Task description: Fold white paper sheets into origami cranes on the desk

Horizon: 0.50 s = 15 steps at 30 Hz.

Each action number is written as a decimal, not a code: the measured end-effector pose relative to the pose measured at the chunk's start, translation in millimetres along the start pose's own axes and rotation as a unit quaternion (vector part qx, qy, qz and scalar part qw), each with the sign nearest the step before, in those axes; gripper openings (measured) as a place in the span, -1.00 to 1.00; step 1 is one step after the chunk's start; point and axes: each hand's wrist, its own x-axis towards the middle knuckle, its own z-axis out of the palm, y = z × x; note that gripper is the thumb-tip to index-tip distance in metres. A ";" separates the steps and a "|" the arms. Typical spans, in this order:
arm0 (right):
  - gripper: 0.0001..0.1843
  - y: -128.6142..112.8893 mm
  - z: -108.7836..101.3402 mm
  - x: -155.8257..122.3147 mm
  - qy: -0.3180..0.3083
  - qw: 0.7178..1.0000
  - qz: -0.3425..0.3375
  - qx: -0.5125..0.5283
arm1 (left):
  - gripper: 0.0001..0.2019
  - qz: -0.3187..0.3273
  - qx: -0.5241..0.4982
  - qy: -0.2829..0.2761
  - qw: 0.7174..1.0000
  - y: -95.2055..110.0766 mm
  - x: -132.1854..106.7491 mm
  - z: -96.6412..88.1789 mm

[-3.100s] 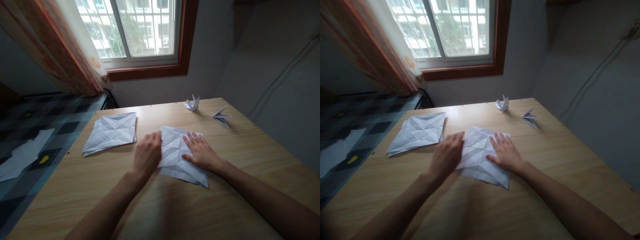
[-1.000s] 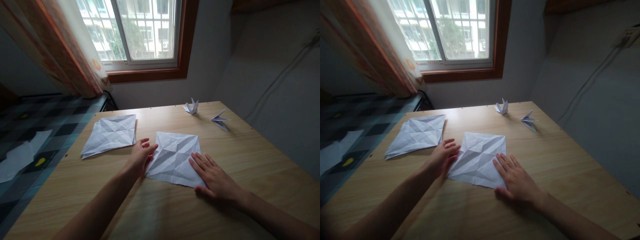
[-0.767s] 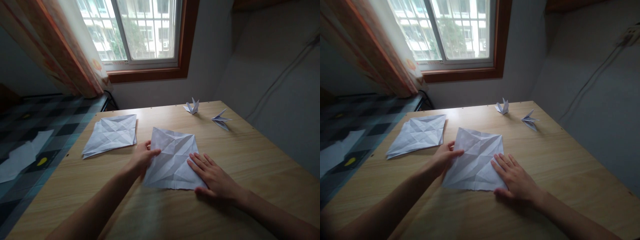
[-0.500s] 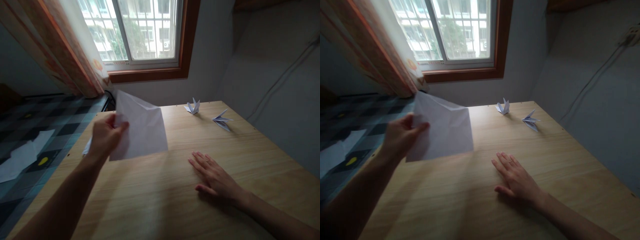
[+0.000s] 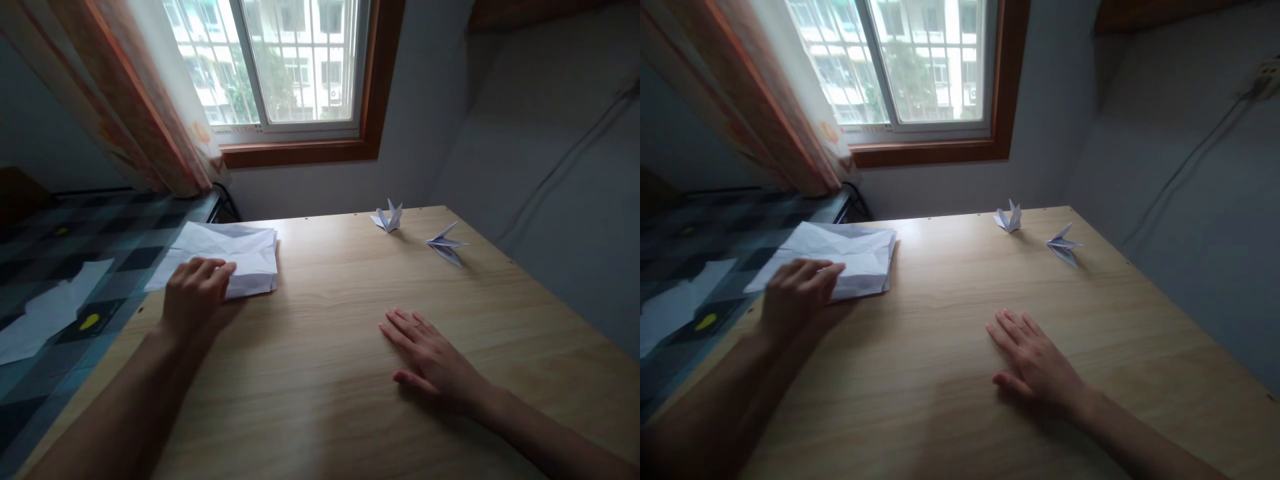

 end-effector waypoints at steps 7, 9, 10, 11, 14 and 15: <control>-0.37 6.6 -1.2 -1.5 0.025 0.996 0.040 0.075 | -0.73 0.025 -0.088 -0.088 0.992 7.3 -10.8 23.8; -0.42 18.9 -3.4 0.6 0.065 0.987 0.085 0.117 | -0.71 0.014 -0.099 -0.083 0.991 5.8 -11.4 22.5; -0.43 28.0 -4.9 2.6 0.092 0.980 0.114 0.134 | -0.70 0.004 -0.106 -0.071 0.992 6.2 -11.3 21.2; -0.43 39.0 -6.5 5.2 0.130 0.970 0.150 0.143 | -0.68 -0.010 -0.113 -0.052 0.992 8.3 -10.7 19.6; -0.43 79.5 -10.8 15.6 0.251 0.923 0.275 0.099 | -0.68 -0.064 -0.159 0.004 0.985 29.3 -5.1 13.6; -0.44 94.0 -11.5 19.6 0.283 0.902 0.318 0.073 | -0.68 -0.083 -0.180 0.020 0.980 41.8 -1.9 11.4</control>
